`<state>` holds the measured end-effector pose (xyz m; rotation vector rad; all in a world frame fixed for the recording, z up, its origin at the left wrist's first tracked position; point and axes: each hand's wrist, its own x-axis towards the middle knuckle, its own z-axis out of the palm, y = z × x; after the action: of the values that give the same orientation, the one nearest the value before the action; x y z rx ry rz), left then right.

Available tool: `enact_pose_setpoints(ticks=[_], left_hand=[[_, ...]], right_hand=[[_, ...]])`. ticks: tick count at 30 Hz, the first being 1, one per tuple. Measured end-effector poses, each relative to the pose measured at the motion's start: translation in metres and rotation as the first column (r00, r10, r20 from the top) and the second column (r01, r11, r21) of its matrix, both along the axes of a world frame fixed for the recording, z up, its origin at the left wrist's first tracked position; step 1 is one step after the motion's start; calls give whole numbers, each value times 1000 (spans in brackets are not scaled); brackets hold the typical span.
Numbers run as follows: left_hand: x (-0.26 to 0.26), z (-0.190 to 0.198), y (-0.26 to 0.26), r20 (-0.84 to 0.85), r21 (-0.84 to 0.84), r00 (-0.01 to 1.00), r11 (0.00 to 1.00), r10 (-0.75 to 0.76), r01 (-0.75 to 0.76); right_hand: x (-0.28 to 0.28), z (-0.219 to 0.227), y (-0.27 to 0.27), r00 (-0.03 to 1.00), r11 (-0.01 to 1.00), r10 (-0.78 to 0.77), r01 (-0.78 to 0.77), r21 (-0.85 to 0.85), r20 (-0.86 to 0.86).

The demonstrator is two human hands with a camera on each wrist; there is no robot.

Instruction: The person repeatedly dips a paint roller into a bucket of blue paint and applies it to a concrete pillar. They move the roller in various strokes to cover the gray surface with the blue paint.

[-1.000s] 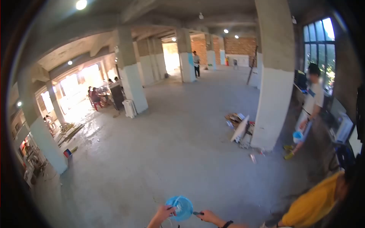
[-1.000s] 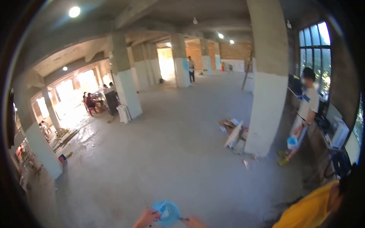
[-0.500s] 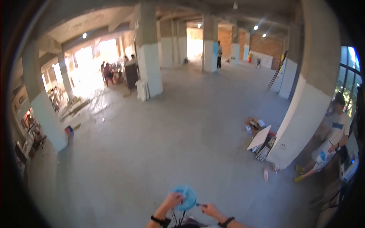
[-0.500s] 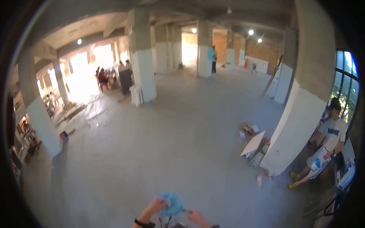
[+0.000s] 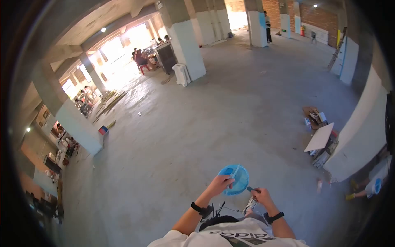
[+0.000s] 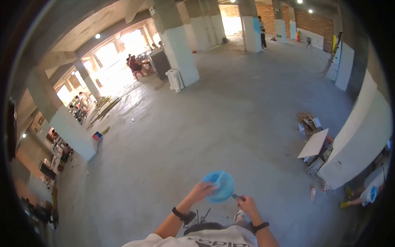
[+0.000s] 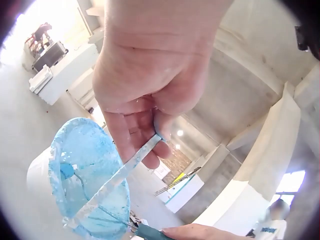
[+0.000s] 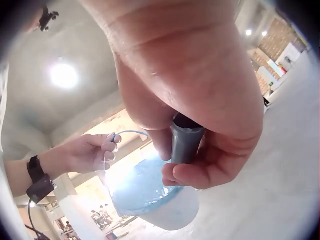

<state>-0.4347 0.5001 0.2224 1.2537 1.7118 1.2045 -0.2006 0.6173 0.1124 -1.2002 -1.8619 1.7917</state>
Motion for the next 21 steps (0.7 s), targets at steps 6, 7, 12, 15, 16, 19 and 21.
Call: enact_pose_setpoints(ticks=[6, 7, 12, 15, 16, 19, 21], left_hand=[[-26, 55, 89, -135, -53, 987, 994, 92, -100], [-29, 67, 99, -129, -76, 982, 986, 136, -147], [-53, 67, 150, -104, -67, 957, 958, 270, -278], [-85, 20, 171, 127, 8, 927, 935, 352, -356], [-94, 15, 182, 192, 0, 916, 934, 352, -358], [-120, 25, 233, 194, -158, 905, 922, 379, -352], [-139, 20, 285, 150, -192, 929, 932, 337, -307]], right_hand=[[-44, 10, 104, 991, 985, 108, -117, -126, -79], [-56, 20, 123, 985, 982, 129, -142, -121, -115], [-106, 39, 204, 955, 946, 287, -295, -131, -81], [-134, 22, 243, 932, 925, 347, -359, -127, -103], [-141, 28, 252, 926, 923, 369, -375, -88, -77], [-159, 20, 284, 916, 894, 373, -398, -206, -148], [-163, 29, 324, 921, 869, 361, -389, -306, -144]])
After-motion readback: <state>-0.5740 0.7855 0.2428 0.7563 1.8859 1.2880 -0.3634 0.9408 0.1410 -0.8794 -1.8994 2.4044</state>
